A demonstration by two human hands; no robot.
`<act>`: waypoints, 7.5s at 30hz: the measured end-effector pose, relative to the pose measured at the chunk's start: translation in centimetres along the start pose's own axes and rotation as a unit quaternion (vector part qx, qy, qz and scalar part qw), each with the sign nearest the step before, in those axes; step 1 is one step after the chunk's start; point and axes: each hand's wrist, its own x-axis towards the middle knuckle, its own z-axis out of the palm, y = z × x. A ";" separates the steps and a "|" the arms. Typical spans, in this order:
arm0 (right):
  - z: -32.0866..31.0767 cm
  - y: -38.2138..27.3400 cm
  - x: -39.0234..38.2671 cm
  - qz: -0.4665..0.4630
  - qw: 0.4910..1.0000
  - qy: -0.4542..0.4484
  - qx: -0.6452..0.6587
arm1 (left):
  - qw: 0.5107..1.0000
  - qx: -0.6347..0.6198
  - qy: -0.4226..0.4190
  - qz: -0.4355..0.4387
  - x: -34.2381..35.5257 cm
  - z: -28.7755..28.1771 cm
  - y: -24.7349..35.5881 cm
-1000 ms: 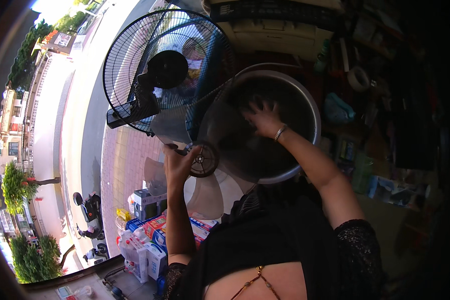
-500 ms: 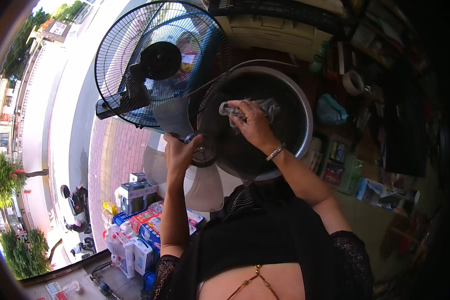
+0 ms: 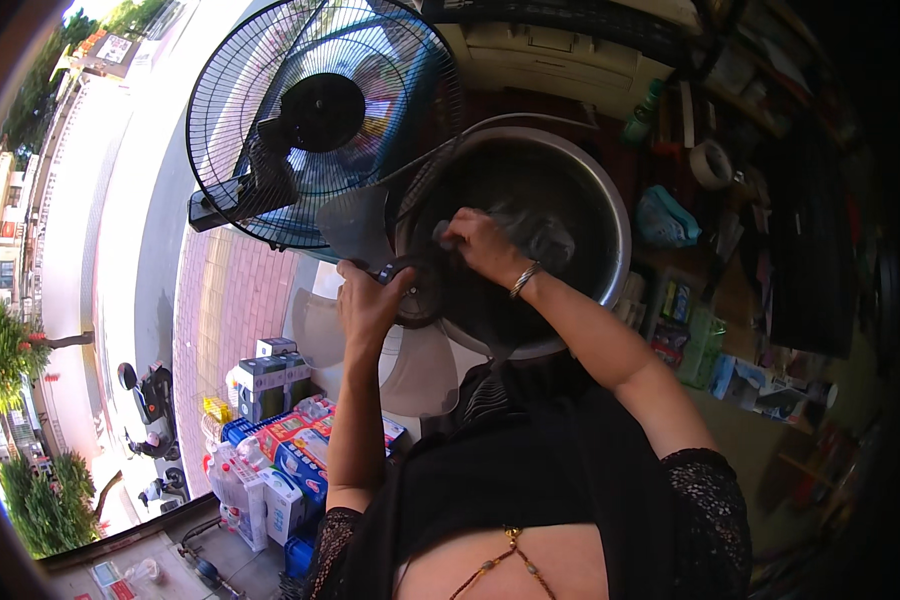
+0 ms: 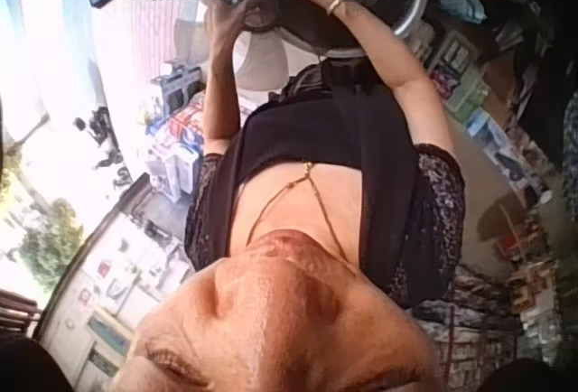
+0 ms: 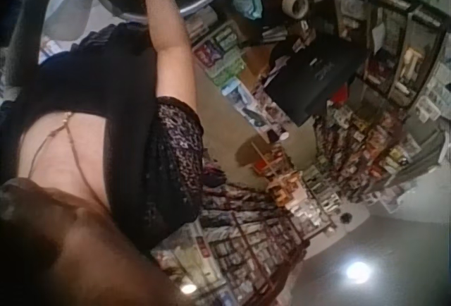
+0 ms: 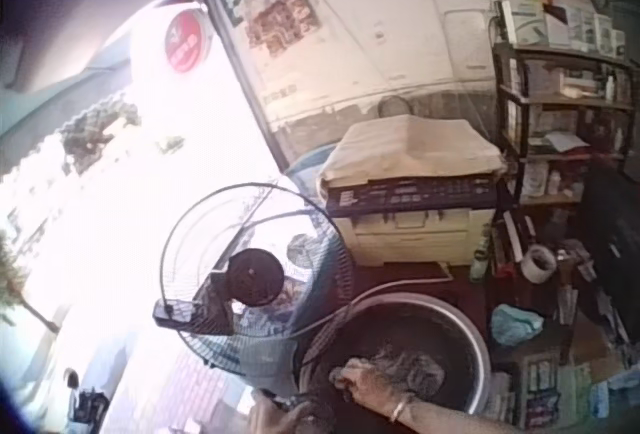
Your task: The person wipes the blades of a standing fan with a cloth. They rotate the fan blade assembly to access each blade and wipe it thoroughly. The task is performed over a metal basin, likely to catch drips.
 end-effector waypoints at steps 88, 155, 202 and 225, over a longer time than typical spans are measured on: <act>-1.5 0.9 -2.4 0.121 0.993 0.012 0.001 | 0.987 0.135 0.059 0.069 1.3 3.6 2.9; -3.5 8.5 2.0 0.224 0.906 -0.151 -0.327 | 0.996 0.015 0.045 0.072 1.0 -3.7 0.8; -9.8 -0.4 1.7 -0.057 0.989 -0.098 -0.093 | 0.975 -0.170 -0.069 0.127 3.4 -1.5 -0.8; -6.4 1.3 -0.3 0.170 0.975 0.079 -0.123 | 0.978 -0.178 -0.003 0.111 3.4 -1.3 -0.1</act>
